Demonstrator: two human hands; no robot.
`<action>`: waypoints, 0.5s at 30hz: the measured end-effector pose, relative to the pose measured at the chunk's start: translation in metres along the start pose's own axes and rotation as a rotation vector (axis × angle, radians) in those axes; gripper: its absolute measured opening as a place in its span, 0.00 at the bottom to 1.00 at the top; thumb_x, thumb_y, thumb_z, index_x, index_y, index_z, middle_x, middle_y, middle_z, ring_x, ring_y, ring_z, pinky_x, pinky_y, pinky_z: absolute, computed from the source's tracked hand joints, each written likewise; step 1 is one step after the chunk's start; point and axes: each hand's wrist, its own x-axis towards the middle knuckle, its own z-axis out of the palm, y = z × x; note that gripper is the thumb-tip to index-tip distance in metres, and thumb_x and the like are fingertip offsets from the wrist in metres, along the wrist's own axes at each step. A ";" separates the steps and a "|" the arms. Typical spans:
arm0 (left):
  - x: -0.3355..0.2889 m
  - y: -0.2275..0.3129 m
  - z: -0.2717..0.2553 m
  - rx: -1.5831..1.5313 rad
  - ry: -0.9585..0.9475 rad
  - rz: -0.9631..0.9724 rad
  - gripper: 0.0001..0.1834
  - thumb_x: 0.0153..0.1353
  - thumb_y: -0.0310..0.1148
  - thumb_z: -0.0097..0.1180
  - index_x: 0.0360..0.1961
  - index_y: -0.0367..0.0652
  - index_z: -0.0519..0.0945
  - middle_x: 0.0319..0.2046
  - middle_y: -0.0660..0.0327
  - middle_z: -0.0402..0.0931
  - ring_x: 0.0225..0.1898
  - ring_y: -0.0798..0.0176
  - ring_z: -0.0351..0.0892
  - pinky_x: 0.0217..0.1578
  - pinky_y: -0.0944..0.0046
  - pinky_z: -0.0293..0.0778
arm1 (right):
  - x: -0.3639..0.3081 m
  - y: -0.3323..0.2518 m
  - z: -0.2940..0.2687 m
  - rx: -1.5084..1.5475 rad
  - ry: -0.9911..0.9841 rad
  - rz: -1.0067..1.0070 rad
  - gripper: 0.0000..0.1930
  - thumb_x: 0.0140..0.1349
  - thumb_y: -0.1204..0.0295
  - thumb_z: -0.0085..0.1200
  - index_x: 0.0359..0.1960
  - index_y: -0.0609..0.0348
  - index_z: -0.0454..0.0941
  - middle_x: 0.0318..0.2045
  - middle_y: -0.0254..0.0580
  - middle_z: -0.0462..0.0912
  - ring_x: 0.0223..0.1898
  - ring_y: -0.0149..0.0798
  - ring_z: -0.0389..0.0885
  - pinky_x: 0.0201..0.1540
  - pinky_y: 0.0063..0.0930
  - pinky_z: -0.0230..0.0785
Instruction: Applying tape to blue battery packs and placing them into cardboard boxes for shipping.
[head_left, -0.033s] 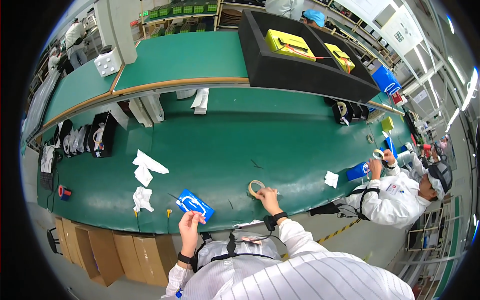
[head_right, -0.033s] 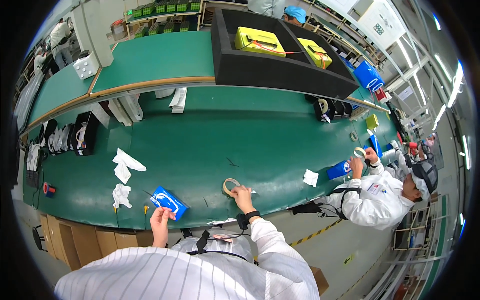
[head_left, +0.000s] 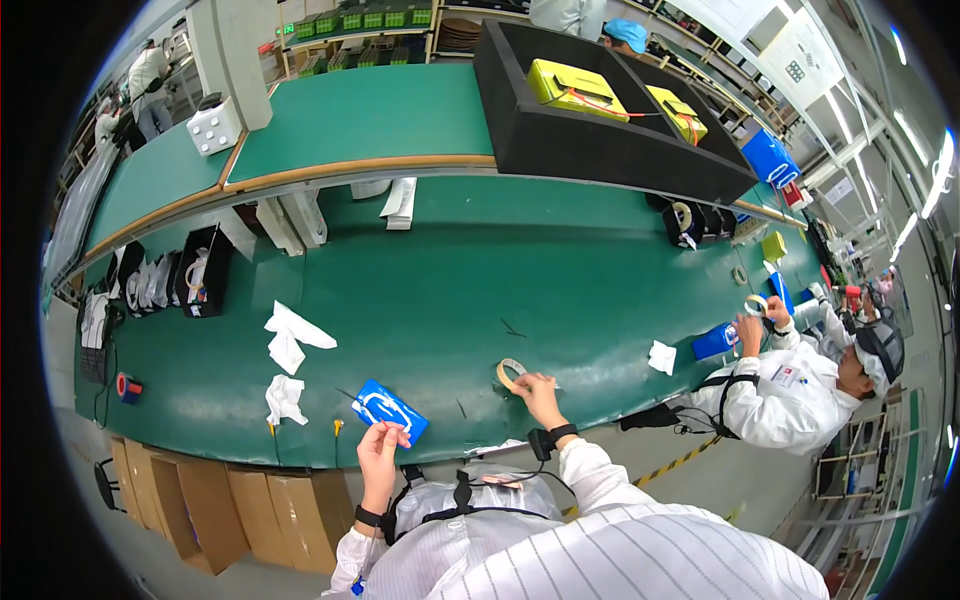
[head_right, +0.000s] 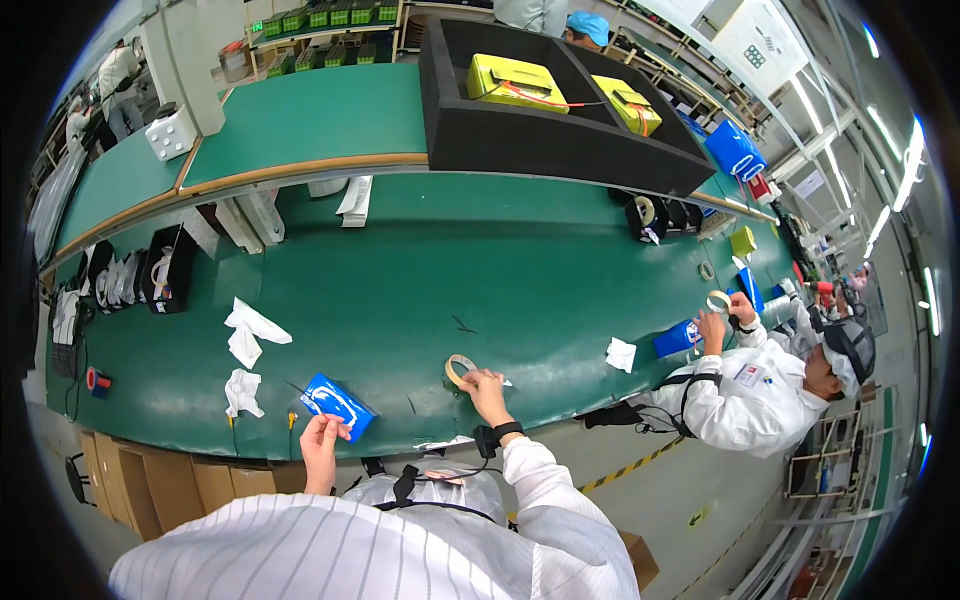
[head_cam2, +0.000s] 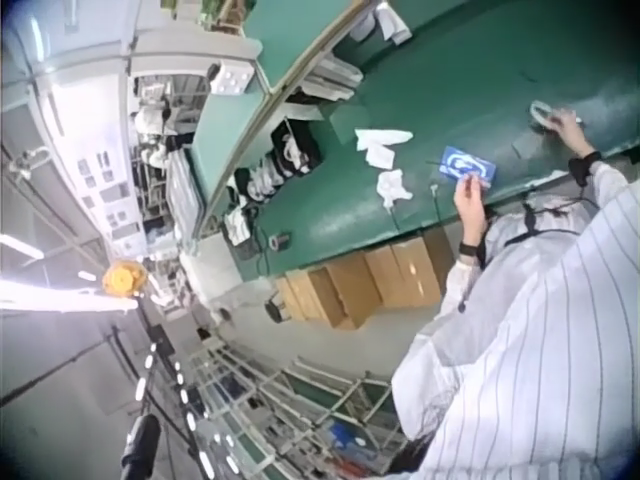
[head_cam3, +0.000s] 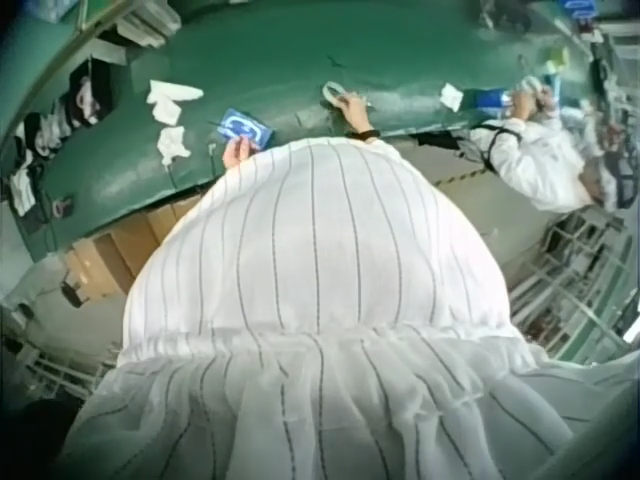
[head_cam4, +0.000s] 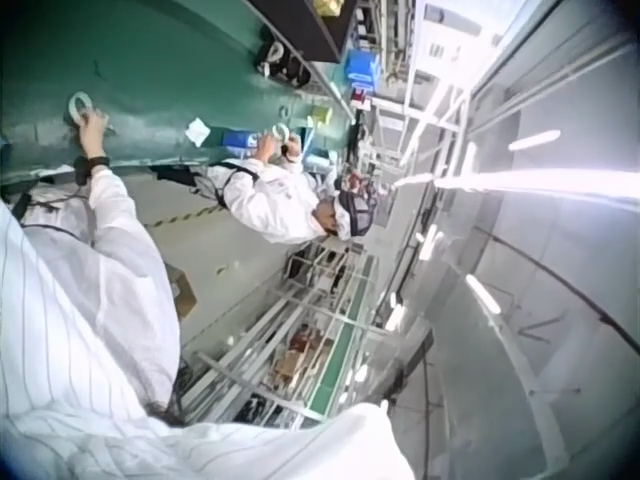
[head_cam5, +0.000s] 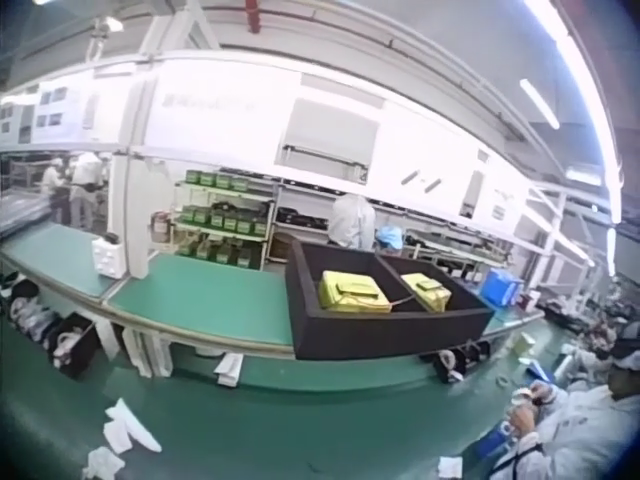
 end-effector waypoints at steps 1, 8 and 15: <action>0.002 0.001 -0.001 0.049 -0.015 -0.007 0.09 0.72 0.31 0.52 0.38 0.35 0.78 0.26 0.62 0.77 0.30 0.68 0.78 0.41 0.63 0.77 | 0.001 -0.005 -0.010 0.112 0.023 0.025 0.05 0.53 0.73 0.66 0.30 0.54 0.81 0.31 0.40 0.84 0.37 0.44 0.81 0.49 0.38 0.66; 0.006 0.003 -0.005 0.070 -0.079 -0.033 0.12 0.73 0.34 0.51 0.38 0.34 0.79 0.25 0.64 0.76 0.30 0.69 0.76 0.43 0.63 0.76 | 0.017 -0.086 -0.107 1.007 0.100 0.193 0.07 0.66 0.76 0.55 0.44 0.62 0.74 0.37 0.41 0.86 0.42 0.33 0.83 0.50 0.28 0.72; 0.007 -0.003 -0.010 0.108 -0.141 -0.054 0.12 0.72 0.33 0.51 0.37 0.34 0.79 0.27 0.62 0.78 0.31 0.69 0.77 0.40 0.66 0.75 | 0.049 -0.210 -0.155 1.018 0.237 -0.074 0.08 0.65 0.78 0.58 0.42 0.65 0.74 0.36 0.42 0.85 0.41 0.32 0.84 0.48 0.25 0.74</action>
